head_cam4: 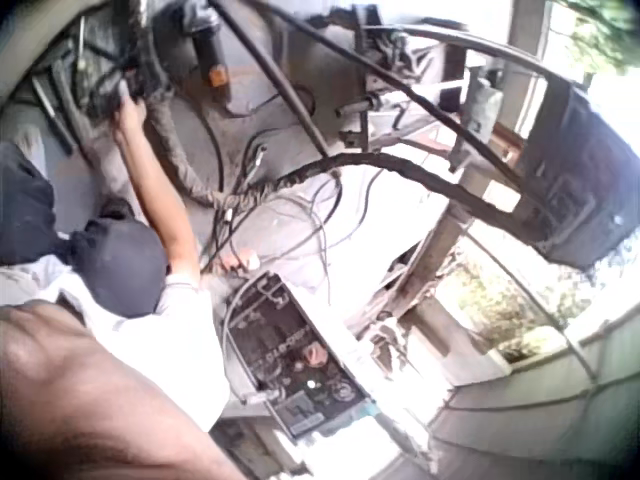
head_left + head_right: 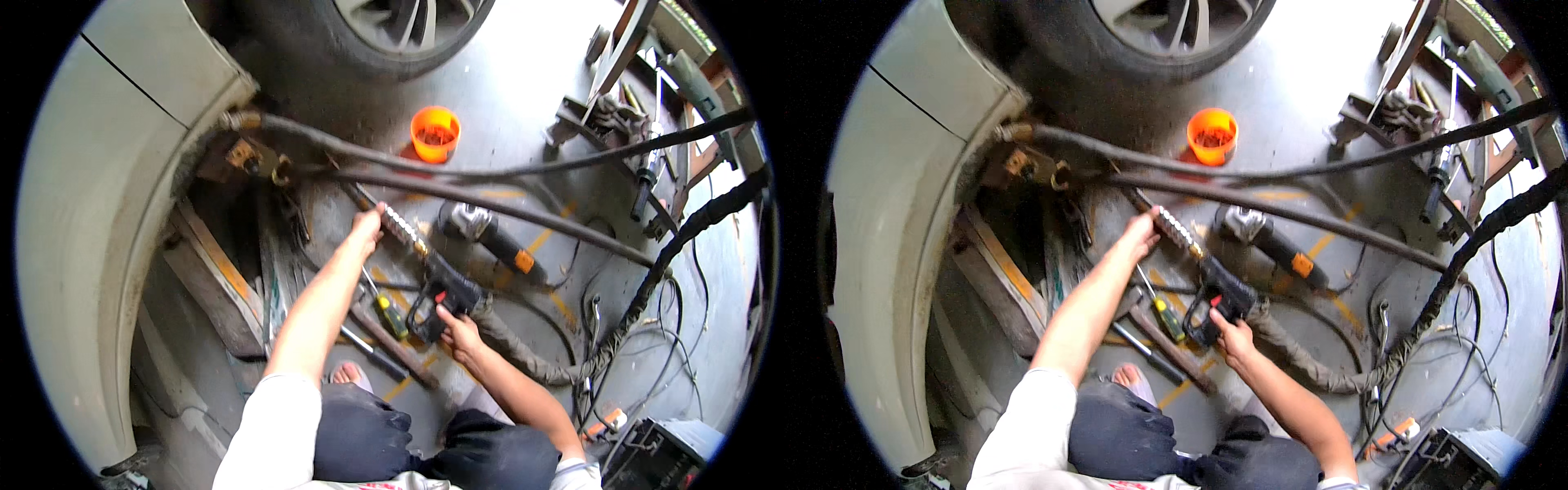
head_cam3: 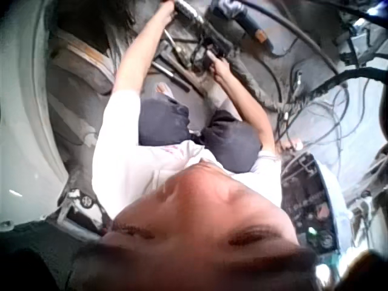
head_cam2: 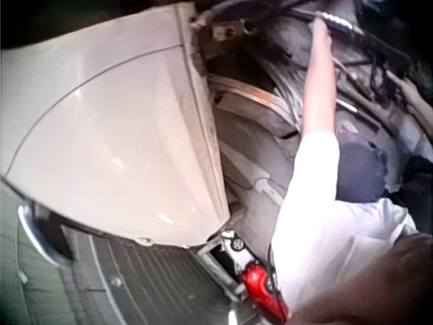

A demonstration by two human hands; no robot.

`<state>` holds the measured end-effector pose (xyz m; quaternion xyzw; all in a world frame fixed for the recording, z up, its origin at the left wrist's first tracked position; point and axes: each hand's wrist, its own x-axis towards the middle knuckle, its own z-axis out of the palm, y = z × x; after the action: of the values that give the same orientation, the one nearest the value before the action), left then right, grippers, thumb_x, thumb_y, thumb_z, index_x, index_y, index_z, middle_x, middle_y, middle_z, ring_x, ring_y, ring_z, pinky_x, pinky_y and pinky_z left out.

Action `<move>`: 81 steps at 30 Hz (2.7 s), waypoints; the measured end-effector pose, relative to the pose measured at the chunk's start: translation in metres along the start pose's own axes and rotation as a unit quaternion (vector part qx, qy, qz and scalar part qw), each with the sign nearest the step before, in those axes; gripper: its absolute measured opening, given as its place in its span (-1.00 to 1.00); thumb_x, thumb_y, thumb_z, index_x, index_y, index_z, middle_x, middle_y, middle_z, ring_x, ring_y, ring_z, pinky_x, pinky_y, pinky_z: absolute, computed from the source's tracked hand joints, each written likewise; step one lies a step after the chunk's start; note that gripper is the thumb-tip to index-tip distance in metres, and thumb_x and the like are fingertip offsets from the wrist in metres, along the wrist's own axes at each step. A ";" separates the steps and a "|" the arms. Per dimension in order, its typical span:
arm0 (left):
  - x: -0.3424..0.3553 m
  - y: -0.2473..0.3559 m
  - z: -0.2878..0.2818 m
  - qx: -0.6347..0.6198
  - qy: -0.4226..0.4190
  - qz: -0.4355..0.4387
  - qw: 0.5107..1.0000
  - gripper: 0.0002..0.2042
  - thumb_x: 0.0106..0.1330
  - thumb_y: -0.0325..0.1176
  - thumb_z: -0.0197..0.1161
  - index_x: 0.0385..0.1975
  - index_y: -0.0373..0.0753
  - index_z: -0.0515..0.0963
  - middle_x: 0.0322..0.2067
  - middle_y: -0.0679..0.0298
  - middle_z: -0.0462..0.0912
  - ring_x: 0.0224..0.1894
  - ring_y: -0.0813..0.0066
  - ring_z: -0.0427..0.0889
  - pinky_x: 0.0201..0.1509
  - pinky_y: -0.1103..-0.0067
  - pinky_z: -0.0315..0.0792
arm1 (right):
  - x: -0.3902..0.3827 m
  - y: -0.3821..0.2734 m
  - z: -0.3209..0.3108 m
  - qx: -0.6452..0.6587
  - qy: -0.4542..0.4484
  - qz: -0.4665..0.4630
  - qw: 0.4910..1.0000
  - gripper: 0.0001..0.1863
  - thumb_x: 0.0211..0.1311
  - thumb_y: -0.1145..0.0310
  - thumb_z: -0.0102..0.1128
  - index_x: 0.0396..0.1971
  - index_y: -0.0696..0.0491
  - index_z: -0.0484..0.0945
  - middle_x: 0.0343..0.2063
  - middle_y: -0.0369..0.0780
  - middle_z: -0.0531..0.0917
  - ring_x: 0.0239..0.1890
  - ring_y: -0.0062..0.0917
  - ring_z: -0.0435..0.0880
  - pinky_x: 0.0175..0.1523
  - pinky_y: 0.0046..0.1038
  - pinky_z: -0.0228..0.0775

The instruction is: The person uses a pneumatic spot welder to work on a car's wheel arch, then switches to an angle grinder to grind the metal surface, and finally uses a screwdriver to scrape and clean the area.

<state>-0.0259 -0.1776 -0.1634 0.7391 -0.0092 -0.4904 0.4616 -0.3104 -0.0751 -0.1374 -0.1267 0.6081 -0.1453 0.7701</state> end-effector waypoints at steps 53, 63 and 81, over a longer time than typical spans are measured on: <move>-0.212 0.068 -0.117 -0.291 -0.431 0.148 0.841 -0.55 0.48 -0.05 -0.22 -0.72 -0.03 0.17 -0.75 0.46 0.18 -0.66 0.62 0.23 -0.16 0.49 0.38 | -0.117 0.059 -0.068 0.133 -0.382 0.216 0.888 -0.64 0.03 0.23 0.37 -0.18 -0.09 0.44 -0.48 -0.29 0.42 -0.27 -0.40 0.43 0.10 -0.22 0.24; -0.223 0.076 -0.127 -0.388 -0.301 0.096 0.866 -0.55 0.37 -0.23 -0.01 -0.79 -0.01 0.04 -0.83 0.51 -0.07 -0.77 0.67 -0.08 -0.65 0.62 -0.01 | -0.122 0.060 -0.055 0.115 -0.284 0.202 0.930 -0.62 -0.04 0.32 0.40 -0.22 -0.09 0.43 -0.50 -0.29 0.38 -0.29 -0.39 0.39 -0.04 -0.30 0.26; -0.214 0.095 -0.143 -0.385 -0.325 0.101 0.858 -0.56 0.37 -0.22 -0.01 -0.79 -0.02 0.06 -0.83 0.51 -0.06 -0.77 0.66 -0.08 -0.65 0.61 -0.02 | -0.126 0.053 -0.034 0.062 -0.291 0.219 0.929 -0.55 -0.09 0.20 0.42 -0.26 0.04 0.39 -0.48 -0.31 0.42 -0.22 -0.43 0.41 0.01 -0.30 0.29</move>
<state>0.0095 -0.0359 0.0685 0.2961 -0.0431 -0.6179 0.7271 -0.3671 0.0213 -0.0512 0.0204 0.3597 0.0330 0.9323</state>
